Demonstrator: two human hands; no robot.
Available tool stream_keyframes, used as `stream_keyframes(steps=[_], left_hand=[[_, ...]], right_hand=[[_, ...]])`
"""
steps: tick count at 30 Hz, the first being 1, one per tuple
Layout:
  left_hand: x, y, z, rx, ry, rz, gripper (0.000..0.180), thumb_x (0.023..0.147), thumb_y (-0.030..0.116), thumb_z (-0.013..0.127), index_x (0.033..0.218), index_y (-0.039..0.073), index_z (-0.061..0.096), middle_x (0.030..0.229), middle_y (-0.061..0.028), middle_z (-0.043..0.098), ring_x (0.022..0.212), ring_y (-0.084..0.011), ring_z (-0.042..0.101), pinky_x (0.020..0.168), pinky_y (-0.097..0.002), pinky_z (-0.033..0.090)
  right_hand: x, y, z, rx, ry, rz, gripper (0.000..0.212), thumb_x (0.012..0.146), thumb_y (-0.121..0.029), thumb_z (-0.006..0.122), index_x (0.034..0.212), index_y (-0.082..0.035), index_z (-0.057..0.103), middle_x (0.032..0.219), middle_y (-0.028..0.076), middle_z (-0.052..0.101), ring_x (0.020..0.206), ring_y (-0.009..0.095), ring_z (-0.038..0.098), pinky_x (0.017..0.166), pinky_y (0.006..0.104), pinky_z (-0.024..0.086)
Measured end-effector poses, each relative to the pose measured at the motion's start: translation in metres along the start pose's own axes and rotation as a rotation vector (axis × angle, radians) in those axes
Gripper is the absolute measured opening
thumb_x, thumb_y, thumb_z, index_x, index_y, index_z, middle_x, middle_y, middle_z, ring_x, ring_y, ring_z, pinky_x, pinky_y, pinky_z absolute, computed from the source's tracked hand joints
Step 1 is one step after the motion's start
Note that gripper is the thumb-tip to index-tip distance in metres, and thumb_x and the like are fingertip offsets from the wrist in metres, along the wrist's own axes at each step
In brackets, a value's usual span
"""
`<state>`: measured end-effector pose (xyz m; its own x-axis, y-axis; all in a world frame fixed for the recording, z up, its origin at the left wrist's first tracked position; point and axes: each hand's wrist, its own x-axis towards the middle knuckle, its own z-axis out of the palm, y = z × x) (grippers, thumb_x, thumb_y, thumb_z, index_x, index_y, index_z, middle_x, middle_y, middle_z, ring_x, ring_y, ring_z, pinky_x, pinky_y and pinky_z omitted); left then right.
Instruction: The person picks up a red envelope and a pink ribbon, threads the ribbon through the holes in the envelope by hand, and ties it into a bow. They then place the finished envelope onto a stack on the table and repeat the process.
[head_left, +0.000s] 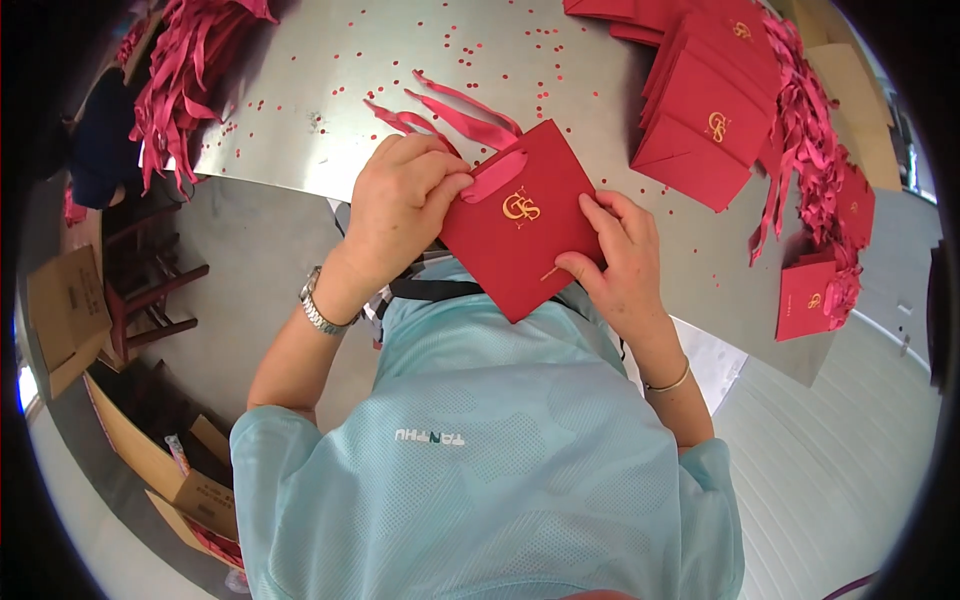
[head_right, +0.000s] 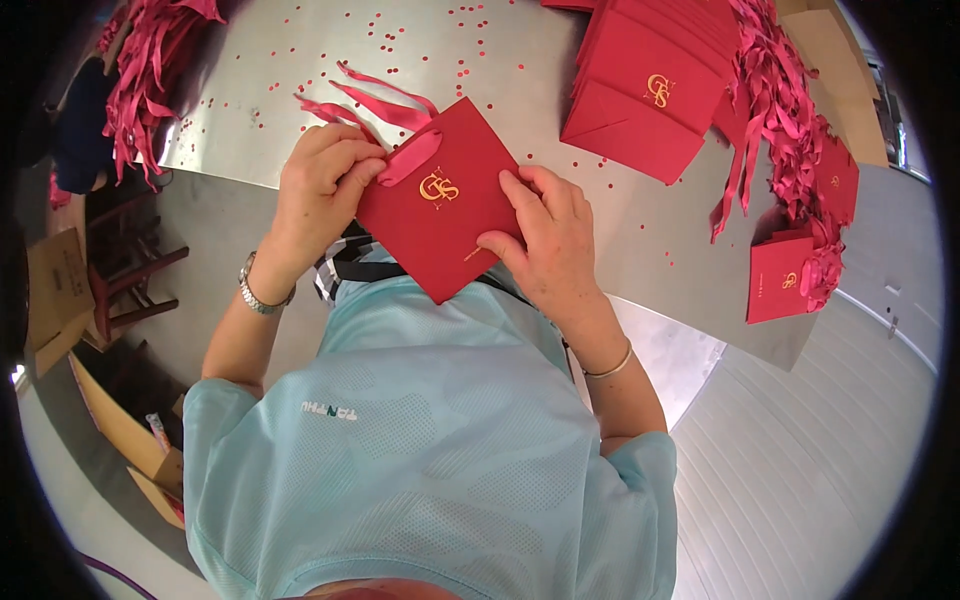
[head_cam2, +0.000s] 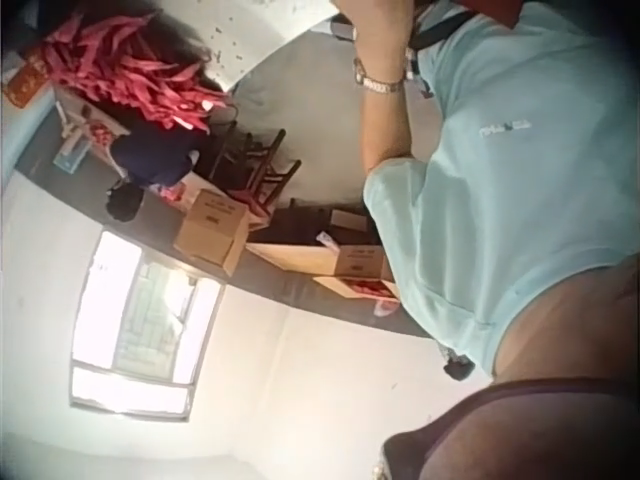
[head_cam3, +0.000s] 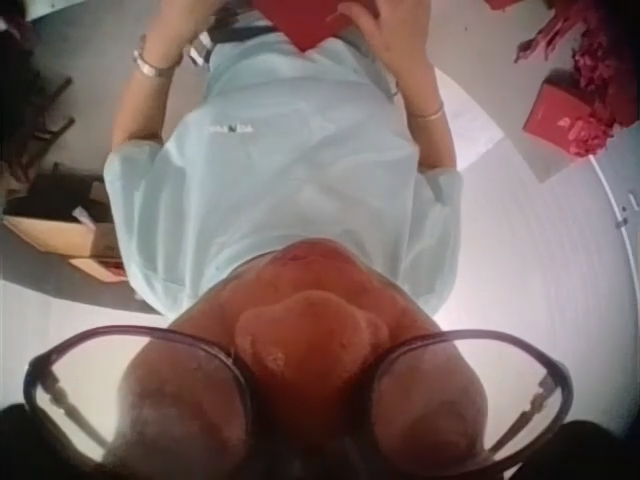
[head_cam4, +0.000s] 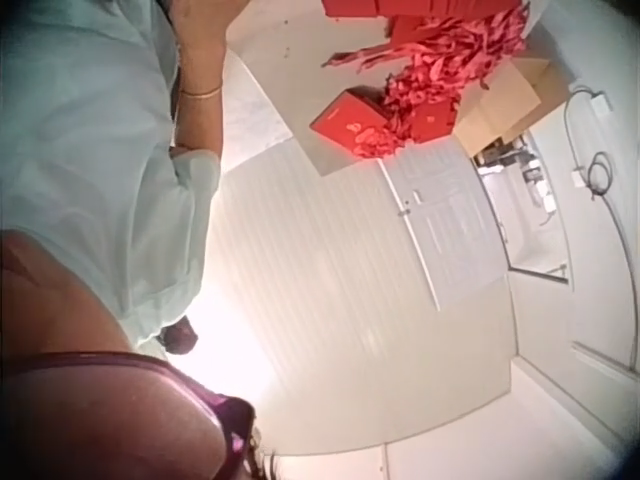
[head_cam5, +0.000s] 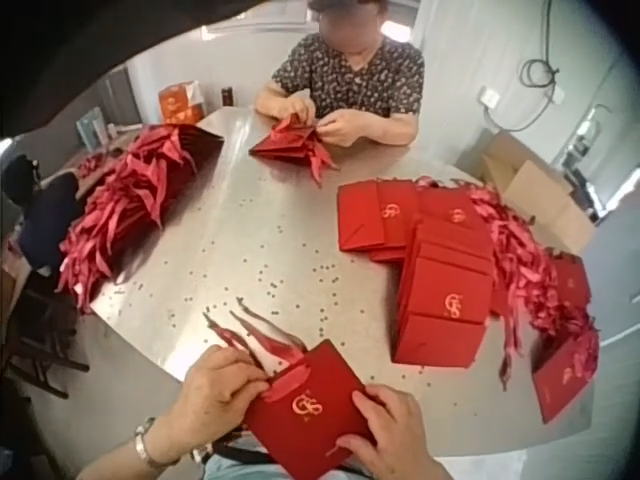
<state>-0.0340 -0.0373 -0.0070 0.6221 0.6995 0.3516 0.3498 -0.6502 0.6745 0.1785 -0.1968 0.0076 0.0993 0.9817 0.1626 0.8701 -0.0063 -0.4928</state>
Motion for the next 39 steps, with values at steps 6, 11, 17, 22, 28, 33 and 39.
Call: stream_keyframes(steps=[6,11,17,22,28,33,39], left_hand=[[0.006,-0.013,-0.029,-0.042,-0.25,0.038,0.01,0.082,-0.002,0.064,0.091,0.0,0.065,0.09,-0.0107,0.064,0.086,-0.0281,0.061,0.075,-0.0364,0.051],[0.002,-0.01,-0.02,0.214,-0.169,0.109,0.009,0.081,-0.003,0.063,0.09,0.001,0.065,0.087,-0.0121,0.062,0.085,-0.031,0.06,0.075,-0.036,0.051],[-0.042,0.006,-0.004,0.15,0.263,-0.138,0.014,0.085,-0.003,0.064,0.099,-0.004,0.06,0.099,-0.0163,0.062,0.092,-0.0305,0.059,0.076,-0.036,0.049],[-0.072,0.046,0.015,-0.498,-0.06,-0.761,0.022,0.098,0.022,0.056,0.101,0.001,0.056,0.083,-0.0059,0.062,0.066,-0.0095,0.055,0.058,-0.0234,0.045],[-0.074,0.057,0.032,-0.794,0.133,-0.438,0.03,0.093,0.011,0.064,0.121,0.003,0.057,0.093,-0.0045,0.066,0.065,-0.0091,0.055,0.055,-0.0219,0.042],[-0.034,0.071,0.023,-0.761,-0.027,-0.157,0.042,0.093,0.022,0.066,0.126,0.0,0.052,0.102,-0.0101,0.066,0.078,-0.0142,0.061,0.065,-0.0242,0.048],[-0.008,0.101,0.042,-0.724,-0.112,-0.117,0.046,0.095,0.023,0.063,0.133,0.0,0.048,0.121,-0.0156,0.06,0.086,-0.0176,0.064,0.072,-0.0276,0.052]], right_hand=[[-0.005,0.001,0.001,-0.008,0.018,-0.03,0.061,0.07,-0.024,0.079,0.122,-0.002,0.059,0.122,0.011,0.053,0.108,0.029,0.052,0.093,0.0408,0.042],[-0.003,0.001,0.002,0.01,0.025,-0.034,0.06,0.07,-0.024,0.079,0.122,-0.002,0.059,0.121,0.011,0.053,0.108,0.03,0.051,0.093,0.0411,0.042],[-0.001,0.014,0.008,0.076,0.102,-0.059,0.061,0.069,-0.032,0.078,0.12,-0.004,0.059,0.121,0.015,0.054,0.11,0.035,0.051,0.094,0.0458,0.041],[-0.008,0.017,0.014,0.125,0.175,-0.04,0.063,0.069,-0.029,0.079,0.123,-0.005,0.057,0.121,0.012,0.053,0.113,0.032,0.05,0.096,0.0435,0.04],[-0.017,0.018,0.005,0.167,0.307,-0.043,0.067,0.074,-0.03,0.077,0.13,-0.004,0.051,0.119,0.012,0.055,0.113,0.03,0.051,0.099,0.0421,0.04],[-0.035,0.019,-0.052,0.527,0.443,0.081,0.042,0.086,-0.019,0.069,0.12,-0.001,0.053,0.104,0.014,0.06,0.089,0.026,0.06,0.08,0.0369,0.05],[-0.107,0.111,-0.124,0.695,1.411,0.389,0.023,0.096,-0.012,0.06,0.115,-0.001,0.055,0.098,0.001,0.06,0.088,0.009,0.055,0.079,0.0258,0.048]])
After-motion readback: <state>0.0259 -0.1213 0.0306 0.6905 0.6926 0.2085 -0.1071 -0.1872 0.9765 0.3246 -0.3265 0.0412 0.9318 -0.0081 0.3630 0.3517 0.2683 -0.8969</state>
